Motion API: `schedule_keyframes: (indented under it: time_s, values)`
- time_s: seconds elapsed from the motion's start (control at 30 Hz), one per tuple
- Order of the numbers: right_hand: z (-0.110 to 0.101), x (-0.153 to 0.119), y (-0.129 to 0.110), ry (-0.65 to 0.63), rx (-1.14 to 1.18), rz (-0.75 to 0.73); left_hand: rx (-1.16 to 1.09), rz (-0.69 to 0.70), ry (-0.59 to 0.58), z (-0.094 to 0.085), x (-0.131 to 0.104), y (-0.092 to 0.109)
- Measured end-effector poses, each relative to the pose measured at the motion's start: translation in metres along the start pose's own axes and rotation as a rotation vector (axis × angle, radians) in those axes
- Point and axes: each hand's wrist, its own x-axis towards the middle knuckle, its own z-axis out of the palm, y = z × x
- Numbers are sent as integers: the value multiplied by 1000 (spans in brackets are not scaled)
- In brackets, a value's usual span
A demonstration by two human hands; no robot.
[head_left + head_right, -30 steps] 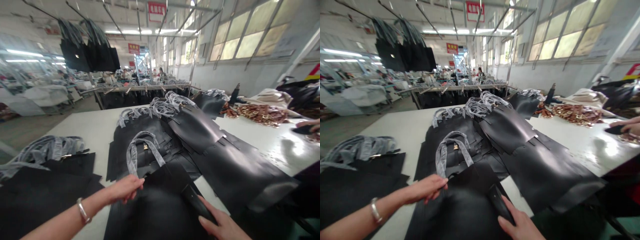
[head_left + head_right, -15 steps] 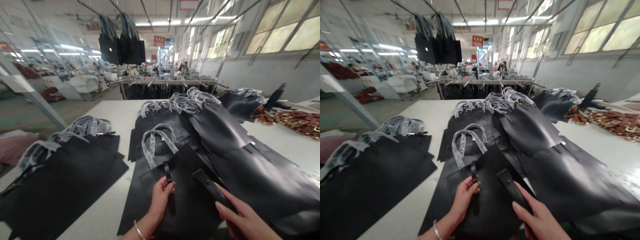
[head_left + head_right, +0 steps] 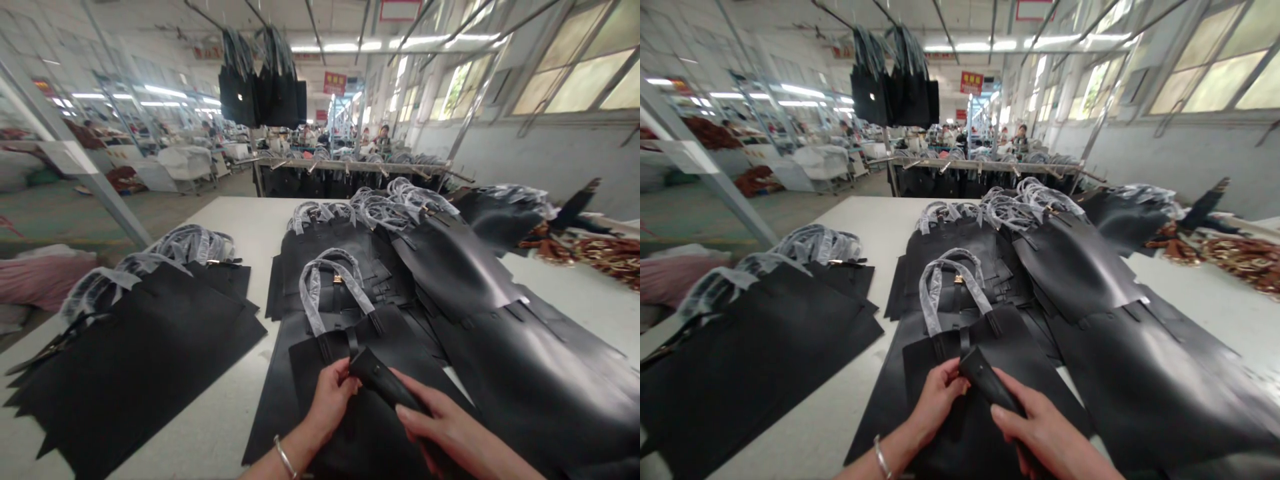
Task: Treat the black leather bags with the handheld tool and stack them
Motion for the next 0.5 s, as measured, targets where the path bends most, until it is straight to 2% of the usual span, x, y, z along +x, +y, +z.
schedule_keyframes:
  time_s: [0.13,0.27,0.3,0.4,0.47,0.5]
  values:
    - [6,2,0,-1,-10,40,72,32,0,3,-3,-1]
    - [6,9,-6,139,-89,-47,207,-42,42,1,-6,-1]
    - [4,9,-7,156,-130,-62,300,-13,100,-2,-7,0]
    - [-4,6,-8,168,-314,-40,607,196,310,-17,-7,6]
    - [-9,2,-6,180,-438,-16,729,283,353,-27,-6,12]
    - [-11,0,-4,185,-483,-13,745,273,332,-30,-6,14]
